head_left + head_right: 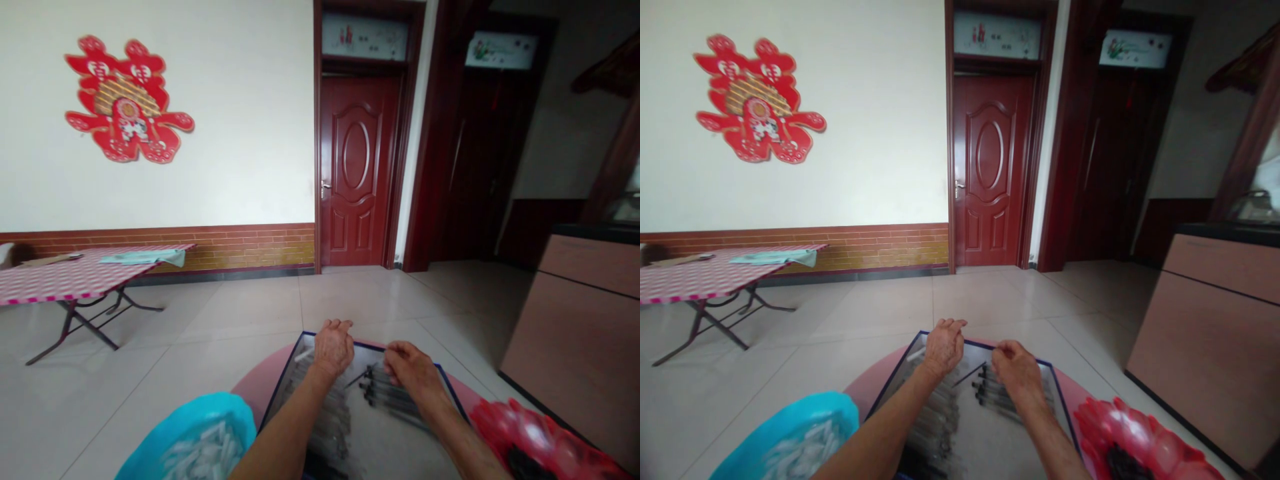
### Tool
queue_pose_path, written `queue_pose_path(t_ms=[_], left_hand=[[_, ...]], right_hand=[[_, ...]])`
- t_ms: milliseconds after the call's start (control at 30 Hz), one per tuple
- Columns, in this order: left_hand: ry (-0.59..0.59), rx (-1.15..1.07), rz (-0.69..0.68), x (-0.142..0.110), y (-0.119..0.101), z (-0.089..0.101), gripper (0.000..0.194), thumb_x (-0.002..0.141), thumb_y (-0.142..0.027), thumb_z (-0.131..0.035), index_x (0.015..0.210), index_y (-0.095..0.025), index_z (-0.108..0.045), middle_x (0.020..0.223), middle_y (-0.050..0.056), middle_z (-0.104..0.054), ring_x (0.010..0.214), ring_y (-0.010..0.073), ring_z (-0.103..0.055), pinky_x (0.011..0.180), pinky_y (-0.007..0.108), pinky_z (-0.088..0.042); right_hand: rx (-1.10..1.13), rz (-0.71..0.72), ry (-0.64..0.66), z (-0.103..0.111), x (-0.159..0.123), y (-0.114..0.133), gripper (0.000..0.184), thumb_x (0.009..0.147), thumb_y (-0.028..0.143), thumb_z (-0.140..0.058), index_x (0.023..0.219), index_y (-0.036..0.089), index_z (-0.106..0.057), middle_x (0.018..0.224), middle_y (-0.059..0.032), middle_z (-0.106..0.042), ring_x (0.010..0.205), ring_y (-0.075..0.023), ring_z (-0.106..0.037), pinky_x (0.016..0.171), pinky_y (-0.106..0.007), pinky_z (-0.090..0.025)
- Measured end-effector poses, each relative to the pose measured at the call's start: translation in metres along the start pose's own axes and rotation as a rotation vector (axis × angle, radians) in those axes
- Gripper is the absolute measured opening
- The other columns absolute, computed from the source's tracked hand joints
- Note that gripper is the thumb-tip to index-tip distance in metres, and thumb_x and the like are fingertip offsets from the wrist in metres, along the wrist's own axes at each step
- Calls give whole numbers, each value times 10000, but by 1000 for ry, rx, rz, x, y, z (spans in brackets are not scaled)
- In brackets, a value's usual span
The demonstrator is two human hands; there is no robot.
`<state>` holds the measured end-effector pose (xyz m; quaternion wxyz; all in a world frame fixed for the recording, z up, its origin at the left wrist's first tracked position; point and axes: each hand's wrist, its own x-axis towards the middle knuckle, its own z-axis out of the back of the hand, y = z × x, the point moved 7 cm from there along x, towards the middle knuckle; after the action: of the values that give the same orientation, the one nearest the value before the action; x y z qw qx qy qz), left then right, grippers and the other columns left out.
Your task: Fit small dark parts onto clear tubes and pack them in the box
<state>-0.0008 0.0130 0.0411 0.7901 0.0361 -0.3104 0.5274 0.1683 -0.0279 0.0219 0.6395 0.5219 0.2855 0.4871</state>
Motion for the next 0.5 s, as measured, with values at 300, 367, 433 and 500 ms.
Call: queue_pose_path(t_ms=[300,367,433,500], left_hand=[[42,35,37,1,12,10,386,759,-151,-406,1122,-151,-536,803,76,-637,783,192,-573,735,296,-441],[63,30,2,-5,7,8,357,754,-140,-403,1074,-154,-562,800,71,-642,771,184,-581,741,293,-444],[74,24,-39,-11,1,5,353,753,-134,-402,1065,-159,-564,826,71,-643,783,182,-581,750,294,-448],[78,17,-83,-17,-5,2,369,756,-131,-403,1095,-163,-547,877,75,-640,829,188,-572,768,300,-449]], right_hand=[[136,-45,413,-63,-80,-15,126,599,270,-507,643,195,-598,465,29,-580,418,-121,-508,382,-212,-375],[58,75,407,-72,-87,-15,114,582,217,-472,584,202,-584,441,36,-568,406,-111,-490,394,-203,-361],[-37,220,412,-80,-93,-16,137,548,177,-462,537,207,-595,462,28,-593,451,-119,-523,440,-205,-376],[-106,305,441,-89,-96,-22,139,525,177,-488,504,228,-615,474,28,-614,475,-135,-550,456,-210,-383]])
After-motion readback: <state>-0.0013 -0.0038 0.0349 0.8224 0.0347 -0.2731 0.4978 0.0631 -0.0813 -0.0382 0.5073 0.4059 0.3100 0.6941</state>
